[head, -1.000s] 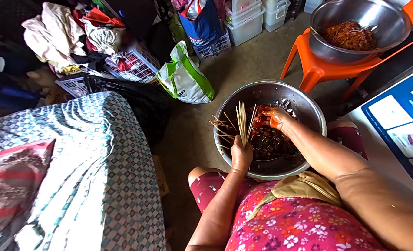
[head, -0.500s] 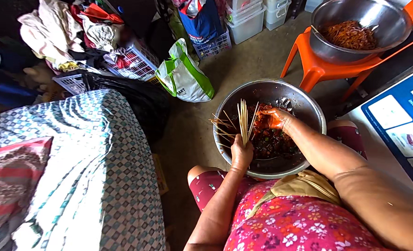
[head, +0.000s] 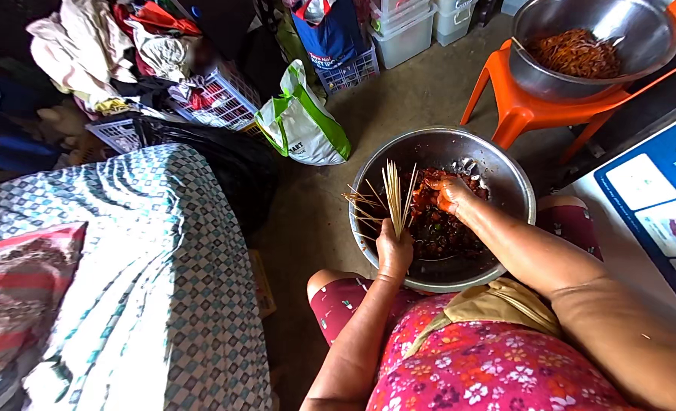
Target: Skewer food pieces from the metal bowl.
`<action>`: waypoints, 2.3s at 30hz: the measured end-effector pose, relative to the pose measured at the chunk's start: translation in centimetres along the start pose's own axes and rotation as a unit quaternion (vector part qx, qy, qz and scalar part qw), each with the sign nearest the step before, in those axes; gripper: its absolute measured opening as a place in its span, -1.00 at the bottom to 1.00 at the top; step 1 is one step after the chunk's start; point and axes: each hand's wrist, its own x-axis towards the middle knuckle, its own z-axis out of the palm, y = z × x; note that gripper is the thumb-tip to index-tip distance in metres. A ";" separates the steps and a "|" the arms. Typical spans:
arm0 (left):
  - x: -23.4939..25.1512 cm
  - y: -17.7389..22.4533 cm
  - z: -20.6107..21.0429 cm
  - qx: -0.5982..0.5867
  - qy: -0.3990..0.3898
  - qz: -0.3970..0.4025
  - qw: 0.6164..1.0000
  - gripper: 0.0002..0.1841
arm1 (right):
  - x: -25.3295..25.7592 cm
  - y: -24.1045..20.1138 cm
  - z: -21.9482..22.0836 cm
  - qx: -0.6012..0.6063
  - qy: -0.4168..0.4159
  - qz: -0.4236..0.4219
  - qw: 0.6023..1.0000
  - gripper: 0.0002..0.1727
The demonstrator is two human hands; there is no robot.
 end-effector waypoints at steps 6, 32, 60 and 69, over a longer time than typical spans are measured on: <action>0.0 0.1 0.0 0.011 -0.007 -0.004 1.000 -0.69 | 0.0 0.3 -0.1 -0.031 -0.021 -0.001 0.999 -0.67; 0.7 4.5 -7.8 0.183 0.109 0.023 0.977 -0.70 | 1.9 2.1 -3.1 -0.780 -0.106 -0.019 0.616 -0.62; 0.3 1.1 -0.2 0.070 0.001 -0.034 0.997 -0.76 | 2.9 -1.5 -3.1 -0.015 -0.057 0.047 0.997 -0.73; 0.3 1.4 -0.2 0.108 -0.015 -0.041 0.993 -0.72 | 2.9 -1.3 -2.9 -0.007 -0.063 0.050 0.997 -0.76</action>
